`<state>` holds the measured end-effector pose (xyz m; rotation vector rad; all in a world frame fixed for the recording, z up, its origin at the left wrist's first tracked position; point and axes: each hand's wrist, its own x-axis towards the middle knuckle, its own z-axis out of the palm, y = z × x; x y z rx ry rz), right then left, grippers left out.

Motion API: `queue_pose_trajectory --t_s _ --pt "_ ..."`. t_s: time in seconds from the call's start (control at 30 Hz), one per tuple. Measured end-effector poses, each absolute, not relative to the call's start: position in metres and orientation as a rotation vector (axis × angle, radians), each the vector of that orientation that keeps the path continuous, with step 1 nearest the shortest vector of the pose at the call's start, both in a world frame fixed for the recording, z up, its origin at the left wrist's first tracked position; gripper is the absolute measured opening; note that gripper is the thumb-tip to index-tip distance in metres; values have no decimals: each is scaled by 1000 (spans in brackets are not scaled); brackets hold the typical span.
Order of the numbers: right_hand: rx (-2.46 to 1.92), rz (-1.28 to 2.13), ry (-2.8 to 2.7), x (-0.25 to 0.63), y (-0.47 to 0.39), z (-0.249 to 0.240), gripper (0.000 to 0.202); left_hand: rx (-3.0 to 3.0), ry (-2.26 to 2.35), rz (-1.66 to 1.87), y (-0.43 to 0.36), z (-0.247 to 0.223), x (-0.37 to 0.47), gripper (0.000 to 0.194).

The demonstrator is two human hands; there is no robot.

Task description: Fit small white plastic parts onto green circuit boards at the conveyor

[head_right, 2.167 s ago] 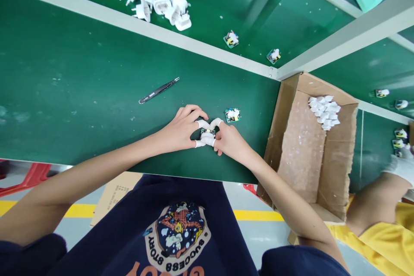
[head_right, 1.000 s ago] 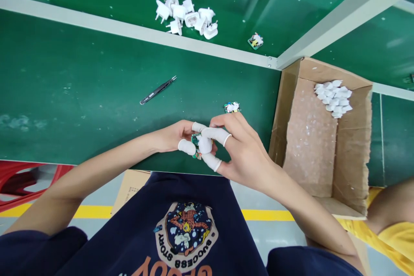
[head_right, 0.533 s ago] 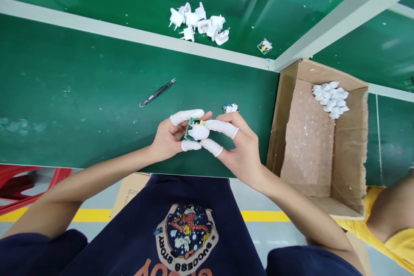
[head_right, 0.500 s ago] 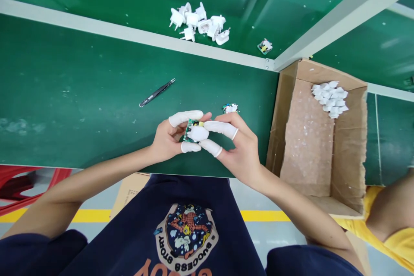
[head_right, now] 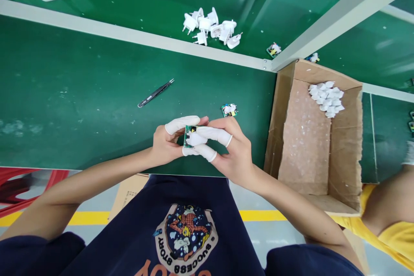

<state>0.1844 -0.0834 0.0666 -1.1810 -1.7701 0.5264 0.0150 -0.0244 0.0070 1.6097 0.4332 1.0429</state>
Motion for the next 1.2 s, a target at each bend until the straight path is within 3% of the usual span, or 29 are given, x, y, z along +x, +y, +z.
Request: queue_pose_trajectory --t_s 0.37,0.53,0.73,1.2 --pt "-1183 640 -1699 184 -82 65 27 1809 507 1052 -24 4 9 64" --pt "-1164 1059 -1350 188 -79 58 42 1747 384 1173 -18 0 13 66" --pt "-1102 1744 -1047 192 -74 53 29 1910 302 1163 -10 -4 17 68" --pt "-1230 1669 -948 188 -74 52 29 2104 276 1200 -11 -3 17 63"
